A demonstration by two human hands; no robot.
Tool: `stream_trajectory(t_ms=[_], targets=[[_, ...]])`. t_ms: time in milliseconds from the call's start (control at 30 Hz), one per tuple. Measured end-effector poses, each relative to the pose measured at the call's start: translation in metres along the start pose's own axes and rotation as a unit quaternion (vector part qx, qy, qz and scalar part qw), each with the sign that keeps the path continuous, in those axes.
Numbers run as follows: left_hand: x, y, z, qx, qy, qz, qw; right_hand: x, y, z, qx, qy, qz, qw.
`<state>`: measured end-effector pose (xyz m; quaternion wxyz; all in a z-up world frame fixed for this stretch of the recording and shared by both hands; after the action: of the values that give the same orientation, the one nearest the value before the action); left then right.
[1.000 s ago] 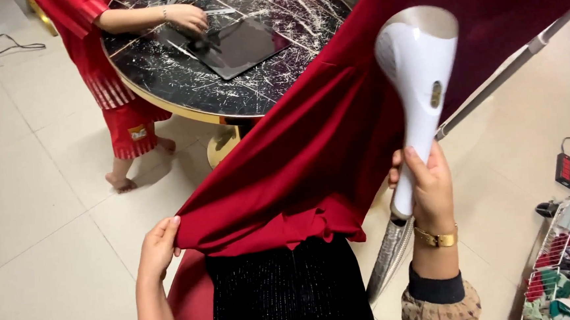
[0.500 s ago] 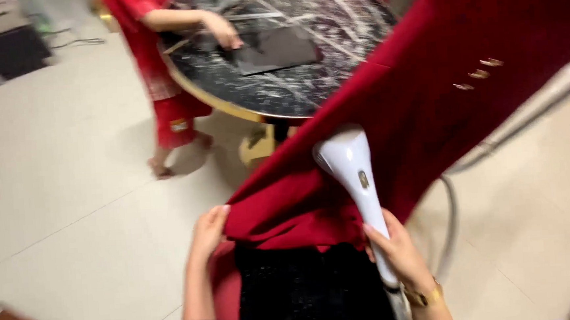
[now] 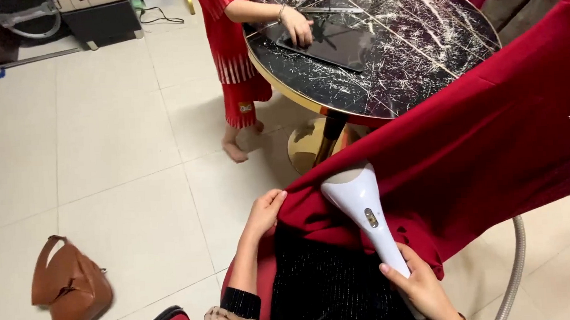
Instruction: Using a handheld garment steamer to remove wrinkles from a red dress while holding the fabric taut.
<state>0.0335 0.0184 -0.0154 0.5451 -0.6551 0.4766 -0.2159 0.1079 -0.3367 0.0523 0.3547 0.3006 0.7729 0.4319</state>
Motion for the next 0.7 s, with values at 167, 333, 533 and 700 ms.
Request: stream_trajectory(t_ms=[167,333,533,700], targets=[[0.005,0.003,0.005,0.003,0.015,0.005,1.0,-0.003,-0.003,-0.004,0.011,-0.035,0.081,0.996],[0.007,0.0,0.0,-0.011,0.016,0.002,1.0,-0.003,0.002,-0.008,0.033,-0.051,0.081,0.995],[0.005,-0.004,-0.002,-0.009,0.019,0.011,1.0,-0.002,0.001,-0.007,0.041,-0.041,0.076,0.995],[0.007,0.004,0.003,0.006,0.016,-0.009,1.0,-0.002,-0.008,-0.004,0.015,-0.036,0.094,0.995]])
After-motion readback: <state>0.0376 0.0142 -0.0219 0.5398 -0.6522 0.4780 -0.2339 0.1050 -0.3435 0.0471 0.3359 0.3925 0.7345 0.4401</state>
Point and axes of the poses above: each hand's wrist, its own z-axis towards the middle knuckle, its own x-axis out of the palm, y = z × x, the point moved 4 cm from there along z, towards the middle knuckle, and after that the axes turned 10 degrees about z, right-handed, at the moved point
